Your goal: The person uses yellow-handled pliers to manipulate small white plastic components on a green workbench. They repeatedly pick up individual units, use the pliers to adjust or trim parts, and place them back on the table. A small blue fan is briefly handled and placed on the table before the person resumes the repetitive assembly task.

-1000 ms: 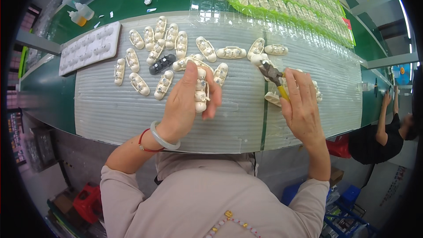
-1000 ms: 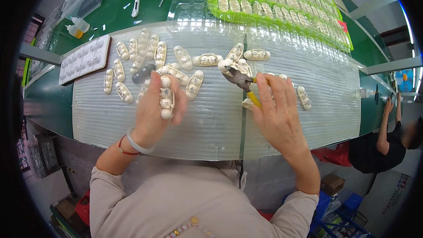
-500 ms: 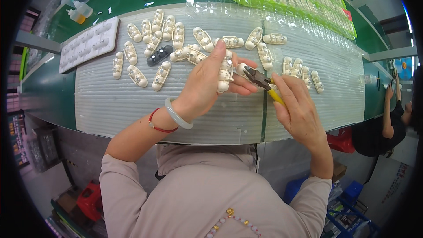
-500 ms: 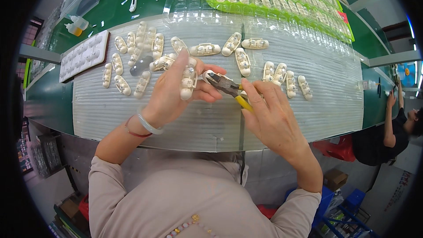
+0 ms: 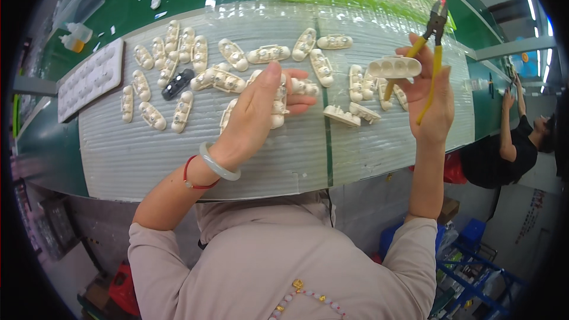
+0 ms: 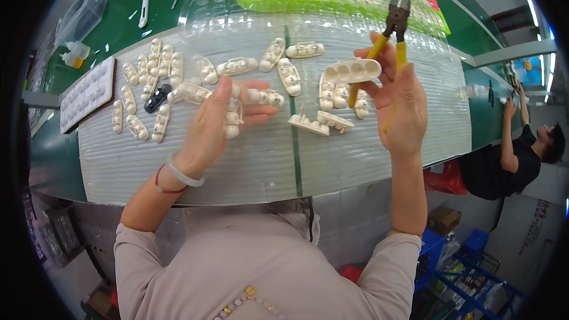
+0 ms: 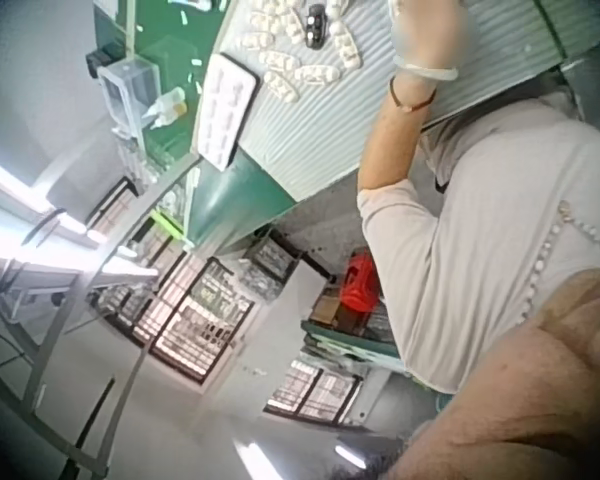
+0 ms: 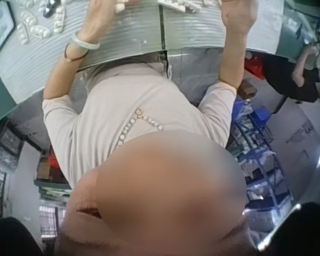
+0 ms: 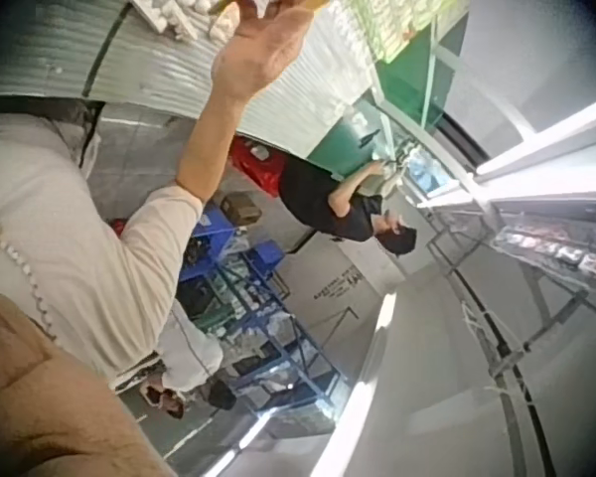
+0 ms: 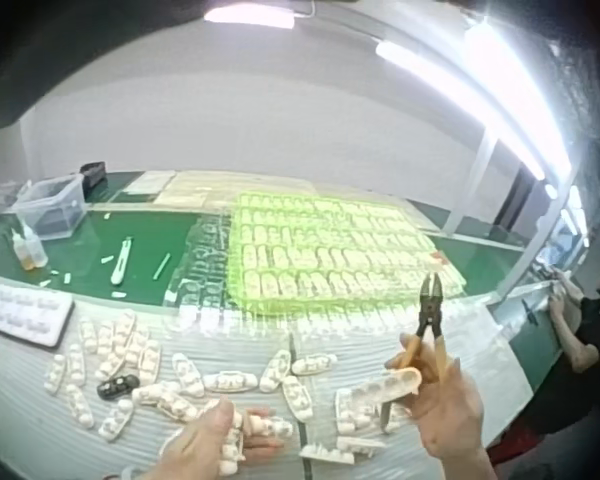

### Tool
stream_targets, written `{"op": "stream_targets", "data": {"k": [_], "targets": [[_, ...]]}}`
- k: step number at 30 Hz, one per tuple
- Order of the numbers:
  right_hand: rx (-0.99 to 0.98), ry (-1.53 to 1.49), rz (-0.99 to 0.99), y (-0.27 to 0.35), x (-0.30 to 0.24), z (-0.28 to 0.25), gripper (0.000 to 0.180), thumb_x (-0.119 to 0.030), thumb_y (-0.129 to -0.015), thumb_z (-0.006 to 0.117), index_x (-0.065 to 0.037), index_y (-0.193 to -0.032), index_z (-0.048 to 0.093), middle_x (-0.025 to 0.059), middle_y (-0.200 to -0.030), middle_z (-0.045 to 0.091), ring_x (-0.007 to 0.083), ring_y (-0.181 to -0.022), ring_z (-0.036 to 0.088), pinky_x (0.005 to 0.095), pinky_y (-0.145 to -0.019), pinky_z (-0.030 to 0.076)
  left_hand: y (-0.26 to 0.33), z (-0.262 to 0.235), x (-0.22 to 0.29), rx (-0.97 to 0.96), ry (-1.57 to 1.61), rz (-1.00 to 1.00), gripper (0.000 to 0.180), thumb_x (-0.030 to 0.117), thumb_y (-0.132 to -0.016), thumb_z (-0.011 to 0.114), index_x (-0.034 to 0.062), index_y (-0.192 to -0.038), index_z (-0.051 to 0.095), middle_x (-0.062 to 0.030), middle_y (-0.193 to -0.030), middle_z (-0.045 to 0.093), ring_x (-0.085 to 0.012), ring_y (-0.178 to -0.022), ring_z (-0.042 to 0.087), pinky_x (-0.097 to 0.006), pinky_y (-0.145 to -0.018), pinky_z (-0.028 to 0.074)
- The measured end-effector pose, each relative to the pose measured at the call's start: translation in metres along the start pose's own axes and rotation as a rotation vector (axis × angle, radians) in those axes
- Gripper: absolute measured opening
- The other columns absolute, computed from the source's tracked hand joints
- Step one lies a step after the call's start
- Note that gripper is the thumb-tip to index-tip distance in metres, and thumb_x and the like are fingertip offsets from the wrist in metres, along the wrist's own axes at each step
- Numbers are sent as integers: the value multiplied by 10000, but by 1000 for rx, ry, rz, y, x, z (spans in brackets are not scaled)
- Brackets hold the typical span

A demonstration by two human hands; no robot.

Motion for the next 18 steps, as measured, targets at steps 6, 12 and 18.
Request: {"op": "stream_targets", "data": {"k": [6, 12, 18], "targets": [[-33, 126, 161, 7, 5, 10, 484, -49, -854, 463, 80, -1312, 372, 157, -1141, 544, 208, -1065, 544, 358, -910, 452, 3, -4, 7, -3, -206, -111, 542, 494, -971, 225, 32, -839, 475, -197, -1290, 454, -257, -892, 645, -317, -717, 547], [-122, 499, 184, 17, 5, 31, 457, -7, -796, 441, 27, -1251, 474, 85, -1084, 589, 142, -983, 558, 277, -853, 440, 12, 5, 19, -158, -140, 80, 529, 479, -975, 206, 41, -812, 454, -201, -1330, 426, -241, -847, 651, -293, -649, 546], [-153, 555, 176, 27, 21, 48, 467, 1, -775, 459, 40, -1239, 468, 113, -1046, 601, 145, -936, 574, 258, -813, 448, -1, 15, -1, -308, -16, -35, 565, 447, -985, 199, -17, -948, 518, -215, -1286, 462, -254, -972, 616, -327, -809, 520]]}}
Point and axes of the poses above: each hand's wrist, its own y-axis away from the middle knuckle, its own z-axis out of the palm, x = y × z, the point moved 1 cm from there along -y, towards the middle knuckle
